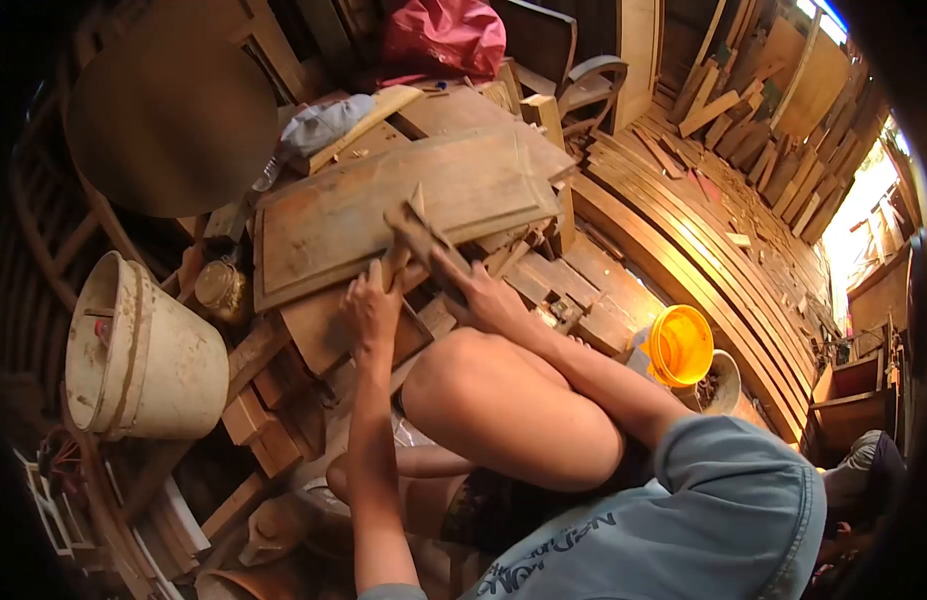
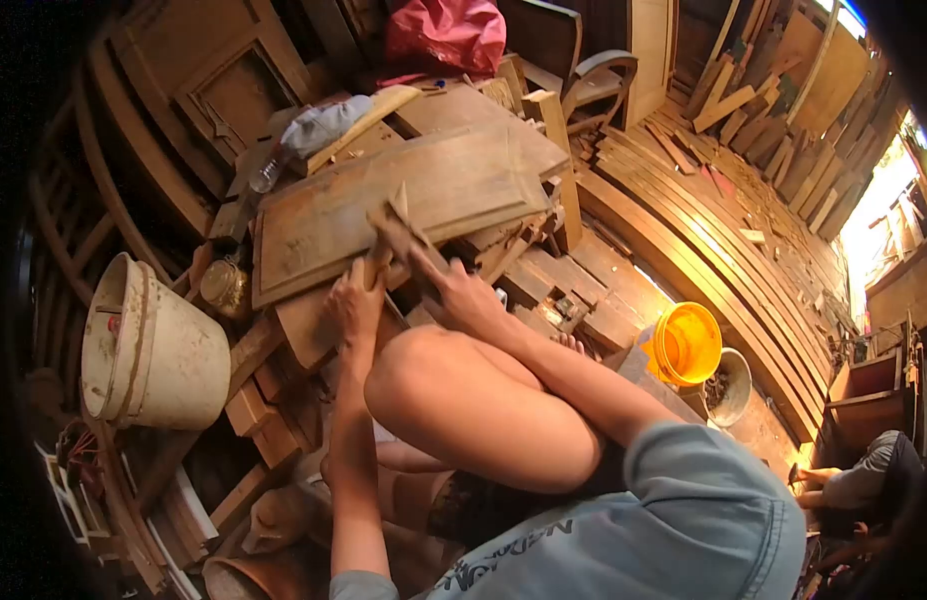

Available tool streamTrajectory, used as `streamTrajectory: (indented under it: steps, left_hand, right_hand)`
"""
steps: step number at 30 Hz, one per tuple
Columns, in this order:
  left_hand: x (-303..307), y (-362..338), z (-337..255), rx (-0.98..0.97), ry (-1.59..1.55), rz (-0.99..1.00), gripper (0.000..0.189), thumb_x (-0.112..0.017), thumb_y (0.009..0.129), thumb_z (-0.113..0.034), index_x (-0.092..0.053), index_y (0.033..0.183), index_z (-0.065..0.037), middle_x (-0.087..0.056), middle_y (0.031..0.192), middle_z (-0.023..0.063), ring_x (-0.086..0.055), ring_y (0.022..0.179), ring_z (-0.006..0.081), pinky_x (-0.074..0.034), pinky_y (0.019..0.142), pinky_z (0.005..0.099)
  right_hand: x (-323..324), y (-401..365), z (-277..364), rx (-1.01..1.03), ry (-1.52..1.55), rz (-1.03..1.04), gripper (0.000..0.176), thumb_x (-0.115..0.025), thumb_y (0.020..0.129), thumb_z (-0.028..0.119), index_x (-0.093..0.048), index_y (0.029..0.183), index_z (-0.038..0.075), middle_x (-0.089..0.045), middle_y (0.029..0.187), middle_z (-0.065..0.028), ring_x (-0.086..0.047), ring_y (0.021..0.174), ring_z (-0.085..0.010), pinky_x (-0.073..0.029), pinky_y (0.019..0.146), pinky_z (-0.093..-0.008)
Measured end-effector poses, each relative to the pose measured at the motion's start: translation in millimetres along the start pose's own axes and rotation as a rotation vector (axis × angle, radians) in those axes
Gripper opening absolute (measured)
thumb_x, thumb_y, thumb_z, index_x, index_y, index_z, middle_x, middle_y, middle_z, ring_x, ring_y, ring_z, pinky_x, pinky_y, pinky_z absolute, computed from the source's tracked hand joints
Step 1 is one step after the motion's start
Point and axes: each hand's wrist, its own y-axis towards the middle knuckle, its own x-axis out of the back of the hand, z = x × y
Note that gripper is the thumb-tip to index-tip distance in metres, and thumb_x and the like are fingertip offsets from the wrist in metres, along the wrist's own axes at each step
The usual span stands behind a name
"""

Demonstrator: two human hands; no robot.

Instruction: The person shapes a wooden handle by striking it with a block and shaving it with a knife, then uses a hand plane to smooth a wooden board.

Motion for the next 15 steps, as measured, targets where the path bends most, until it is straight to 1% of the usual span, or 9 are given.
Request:
streamTrajectory:
  steps: [1, 3, 4, 6, 7, 10, 11, 13, 15]
  left_hand:
    - [0.5, 1.3, 0.0, 0.010, -0.025, 0.008, 0.037, -0.068, 0.082, -0.042, -0.062, 0.096, -0.008, -0.067, 0.079, 0.0158, -0.066, 0.075, 0.0348, -0.052, 0.063, 0.0446]
    - [0.2, 3.0, 0.0, 0.030, -0.038, 0.037, 0.037, -0.067, 0.083, -0.043, -0.062, 0.095, -0.008, -0.067, 0.079, 0.0159, -0.066, 0.075, 0.0349, -0.051, 0.063, 0.0451]
    - [1.6, 3.5, -1.8, 0.008, -0.042, 0.022, 0.036, -0.069, 0.082, -0.040, -0.061, 0.093, -0.007, -0.066, 0.076, 0.0161, -0.066, 0.074, 0.0340, -0.052, 0.063, 0.0439]
    - [5.1, -0.1, -2.9, 0.006, -0.038, 0.035, 0.037, -0.070, 0.081, -0.038, -0.059, 0.091, -0.004, -0.064, 0.073, 0.0178, -0.065, 0.075, 0.0340, -0.053, 0.064, 0.0435]
    - [6.0, 0.7, -1.4, -0.003, -0.023, 0.028, 0.037, -0.070, 0.081, -0.038, -0.059, 0.091, -0.004, -0.064, 0.073, 0.0178, -0.065, 0.075, 0.0340, -0.053, 0.064, 0.0435]
    - [2.0, -2.2, 2.4, 0.019, 0.041, 0.084, 0.039, -0.069, 0.082, -0.039, -0.058, 0.095, -0.004, -0.065, 0.077, 0.0188, -0.065, 0.078, 0.0338, -0.053, 0.064, 0.0452]
    - [-2.2, 3.9, 5.0, 0.021, 0.038, 0.070, 0.039, -0.069, 0.082, -0.039, -0.058, 0.095, -0.004, -0.065, 0.077, 0.0188, -0.065, 0.078, 0.0338, -0.053, 0.064, 0.0452]
    - [-5.2, -5.0, 0.5, 0.057, 0.005, 0.035, 0.040, -0.070, 0.081, -0.041, -0.058, 0.094, -0.005, -0.065, 0.075, 0.0179, -0.066, 0.077, 0.0341, -0.053, 0.062, 0.0445]
    - [-2.7, -17.6, -2.3, 0.097, -0.008, 0.049, 0.040, -0.069, 0.081, -0.041, -0.058, 0.093, -0.005, -0.065, 0.075, 0.0187, -0.065, 0.075, 0.0356, -0.052, 0.063, 0.0454]
  right_hand:
    - [6.6, -8.9, -1.1, 0.017, -0.045, 0.132, 0.082, -0.063, 0.082, 0.023, -0.019, 0.151, 0.030, -0.054, 0.092, -0.0336, -0.062, 0.065, -0.0447, -0.053, 0.059, -0.0514]
    - [-5.3, 17.8, -7.4, 0.030, -0.048, -0.045, 0.083, -0.061, 0.082, 0.020, -0.018, 0.151, 0.032, -0.052, 0.087, -0.0287, -0.063, 0.064, -0.0416, -0.053, 0.058, -0.0505]
    - [-11.5, 34.1, -8.6, 0.017, -0.044, -0.033, 0.083, -0.061, 0.082, 0.020, -0.018, 0.151, 0.032, -0.052, 0.087, -0.0287, -0.063, 0.064, -0.0416, -0.053, 0.058, -0.0505]
    - [-17.3, 70.1, -4.3, -0.086, 0.019, -0.201, 0.081, -0.059, 0.083, 0.017, -0.018, 0.151, 0.033, -0.052, 0.087, -0.0281, -0.063, 0.062, -0.0401, -0.054, 0.055, -0.0489]
    - [-23.0, 59.0, -2.9, -0.081, 0.032, -0.212, 0.081, -0.059, 0.083, 0.017, -0.018, 0.151, 0.033, -0.052, 0.087, -0.0281, -0.063, 0.062, -0.0401, -0.054, 0.055, -0.0489]
    - [-13.7, 1.8, -14.4, 0.217, -0.100, 0.157, 0.070, -0.055, 0.084, 0.016, -0.028, 0.148, 0.028, -0.055, 0.093, -0.0343, -0.058, 0.056, -0.0471, -0.051, 0.053, -0.0515]
    - [-11.1, 24.1, -19.8, 0.225, -0.110, 0.151, 0.070, -0.055, 0.084, 0.016, -0.028, 0.148, 0.028, -0.055, 0.093, -0.0343, -0.058, 0.056, -0.0471, -0.051, 0.053, -0.0515]
    - [8.2, 61.2, -18.0, -0.016, -0.010, -0.071, 0.069, -0.054, 0.087, 0.018, -0.026, 0.149, 0.029, -0.054, 0.090, -0.0313, -0.058, 0.057, -0.0474, -0.051, 0.053, -0.0517]
    - [-8.8, 19.7, -14.0, -0.023, -0.013, -0.030, 0.069, -0.055, 0.087, 0.020, -0.026, 0.148, 0.028, -0.054, 0.090, -0.0311, -0.059, 0.060, -0.0476, -0.051, 0.054, -0.0519]
